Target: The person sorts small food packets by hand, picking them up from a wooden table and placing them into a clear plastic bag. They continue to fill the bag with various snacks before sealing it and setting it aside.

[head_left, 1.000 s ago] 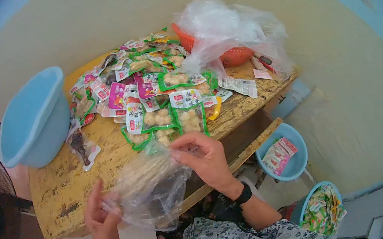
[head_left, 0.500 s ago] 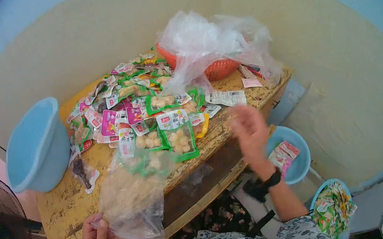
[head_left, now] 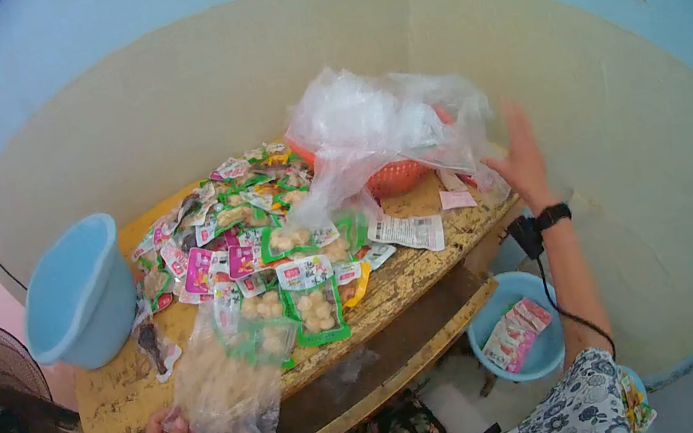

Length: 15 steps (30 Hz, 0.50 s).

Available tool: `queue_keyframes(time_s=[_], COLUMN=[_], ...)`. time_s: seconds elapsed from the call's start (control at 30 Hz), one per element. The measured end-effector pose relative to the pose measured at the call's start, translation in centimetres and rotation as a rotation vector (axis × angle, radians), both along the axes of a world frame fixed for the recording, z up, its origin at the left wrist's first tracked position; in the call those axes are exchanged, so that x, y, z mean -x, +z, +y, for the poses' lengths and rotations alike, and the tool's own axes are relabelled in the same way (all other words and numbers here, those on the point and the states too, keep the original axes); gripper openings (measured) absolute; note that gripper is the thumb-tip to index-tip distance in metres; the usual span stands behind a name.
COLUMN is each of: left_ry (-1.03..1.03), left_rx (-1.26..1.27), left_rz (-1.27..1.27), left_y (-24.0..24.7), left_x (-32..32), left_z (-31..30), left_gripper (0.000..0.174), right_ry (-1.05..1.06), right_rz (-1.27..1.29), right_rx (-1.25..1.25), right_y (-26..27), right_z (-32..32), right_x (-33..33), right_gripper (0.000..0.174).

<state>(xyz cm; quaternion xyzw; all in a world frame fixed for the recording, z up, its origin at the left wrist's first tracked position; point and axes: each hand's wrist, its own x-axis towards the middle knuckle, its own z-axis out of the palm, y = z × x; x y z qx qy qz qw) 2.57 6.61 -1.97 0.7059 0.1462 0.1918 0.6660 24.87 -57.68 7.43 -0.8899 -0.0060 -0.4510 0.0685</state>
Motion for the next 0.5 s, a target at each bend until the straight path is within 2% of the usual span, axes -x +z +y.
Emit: queue_keyframes(time_s=[0.07,0.17,0.27,0.37,0.5], left_ry=[-0.035,-0.011,-0.021,0.014,0.075], left_rx=[-0.036,-0.038,-0.05,-0.044,-0.186], left_rz=[0.018,-0.041,0.1,0.06,0.085], left_y=[-0.1,-1.4,-1.7,-1.1,-2.4], left_x=[-0.2,-0.4,0.2,0.2,0.2], left_z=[0.6,1.2,2.5,1.7,3.2], left_gripper=[0.021,0.024,0.034,0.036,0.039], right_ry=[0.026,0.018,0.23,0.131,0.111], right_rz=[0.12,0.374,0.278,0.56,0.455], right_rx=[0.052,-0.015,0.151,-0.058,-0.059], right_y=[2.3,5.8,4.4,5.6,3.9], right_z=[-0.5,0.8,-1.1,0.0,-1.4], right_x=[-1.6,-3.8,-8.0,-8.9,-10.7], right_gripper=[0.114,0.117,0.115,0.107,0.099])
